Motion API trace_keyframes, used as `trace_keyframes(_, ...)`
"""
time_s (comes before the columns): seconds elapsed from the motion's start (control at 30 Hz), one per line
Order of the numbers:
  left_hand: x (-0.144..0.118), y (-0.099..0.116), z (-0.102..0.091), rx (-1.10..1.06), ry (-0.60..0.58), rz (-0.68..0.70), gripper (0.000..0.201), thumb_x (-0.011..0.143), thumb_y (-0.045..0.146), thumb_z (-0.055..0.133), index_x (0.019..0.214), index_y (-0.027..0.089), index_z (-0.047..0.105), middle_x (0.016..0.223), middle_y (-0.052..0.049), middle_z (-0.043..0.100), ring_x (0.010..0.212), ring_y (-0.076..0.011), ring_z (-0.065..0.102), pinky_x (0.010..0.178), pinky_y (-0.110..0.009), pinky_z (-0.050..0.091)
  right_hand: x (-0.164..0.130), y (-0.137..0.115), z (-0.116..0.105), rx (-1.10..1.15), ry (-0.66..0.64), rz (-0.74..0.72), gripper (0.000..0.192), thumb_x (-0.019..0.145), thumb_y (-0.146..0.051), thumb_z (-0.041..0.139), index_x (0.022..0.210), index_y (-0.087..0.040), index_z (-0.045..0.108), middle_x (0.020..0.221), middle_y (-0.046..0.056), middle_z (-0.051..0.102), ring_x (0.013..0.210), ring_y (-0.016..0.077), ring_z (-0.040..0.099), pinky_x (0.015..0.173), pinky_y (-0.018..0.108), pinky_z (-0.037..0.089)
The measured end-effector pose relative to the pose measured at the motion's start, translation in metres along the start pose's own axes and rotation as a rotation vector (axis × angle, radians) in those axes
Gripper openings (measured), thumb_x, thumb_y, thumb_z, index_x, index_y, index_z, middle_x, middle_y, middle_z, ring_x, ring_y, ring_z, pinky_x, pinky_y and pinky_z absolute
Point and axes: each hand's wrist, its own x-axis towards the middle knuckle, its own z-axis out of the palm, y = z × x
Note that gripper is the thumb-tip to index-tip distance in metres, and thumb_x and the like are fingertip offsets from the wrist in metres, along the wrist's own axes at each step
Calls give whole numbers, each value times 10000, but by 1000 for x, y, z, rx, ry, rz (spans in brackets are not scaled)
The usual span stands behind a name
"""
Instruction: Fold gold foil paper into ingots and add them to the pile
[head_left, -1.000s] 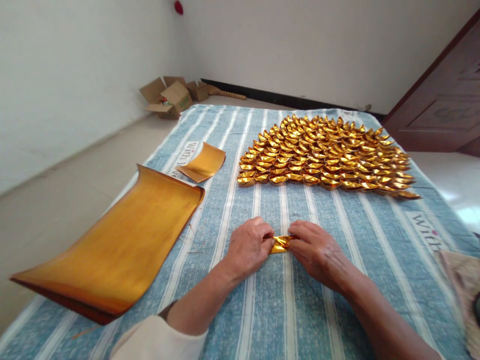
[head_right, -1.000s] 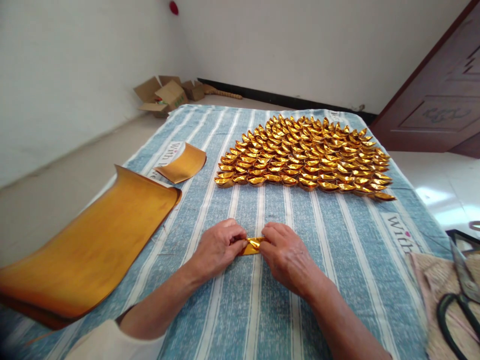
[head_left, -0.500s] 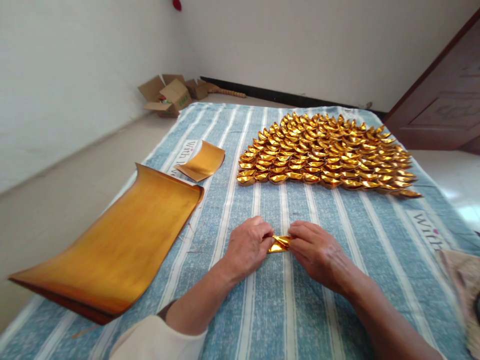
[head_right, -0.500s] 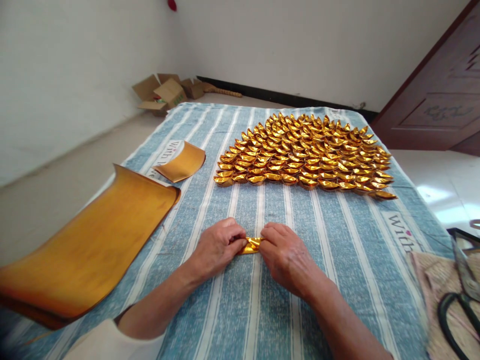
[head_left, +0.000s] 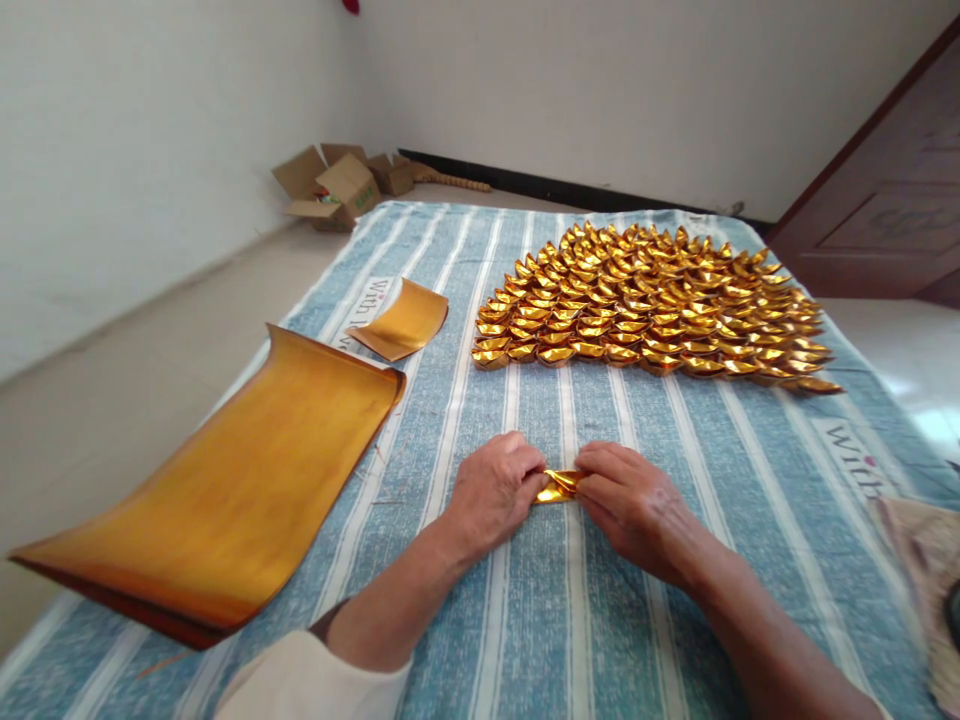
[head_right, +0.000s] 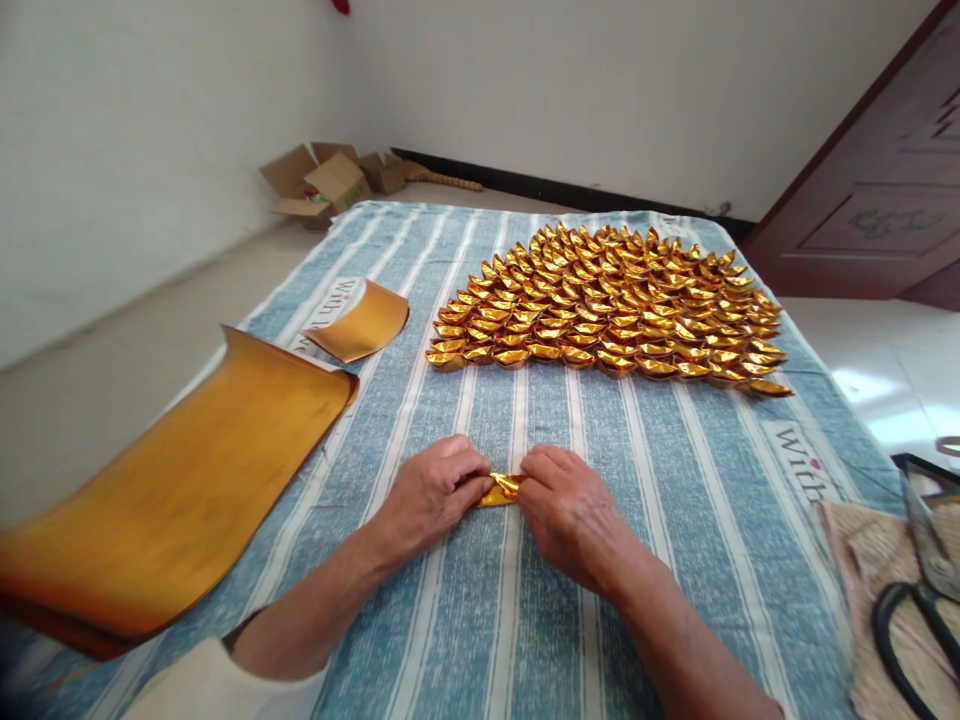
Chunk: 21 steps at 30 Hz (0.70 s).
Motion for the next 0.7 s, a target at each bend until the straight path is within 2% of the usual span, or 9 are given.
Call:
trace_keyframes(0.27,-1,-6,-8,-56,-71,74,43,793,229,636,808,189,640,763,4,532,741,-148,515,642,-246,402,-1,2,2,4,45,-10,274,925,-124,438,697,-150,587,817,73,596,848,181,527,774,344,469)
trace_keyframes(0.4,-1,-7,-5,-51,-50,66,20,783,204,633,778,185,627,745,5,524,733,-151,509,632,-251,386,-1,-1,1,22,60,-17,274,927,-125,432,702,-155,585,816,71,595,848,180,527,765,337,467)
trace_keyframes(0.7,-2,-3,-2,-56,-30,12,21,771,169,635,762,178,618,748,5,522,729,-149,509,629,-252,372,1,-6,0,-36,0,-20,284,931,-124,432,691,-152,580,803,71,575,826,182,502,728,322,448)
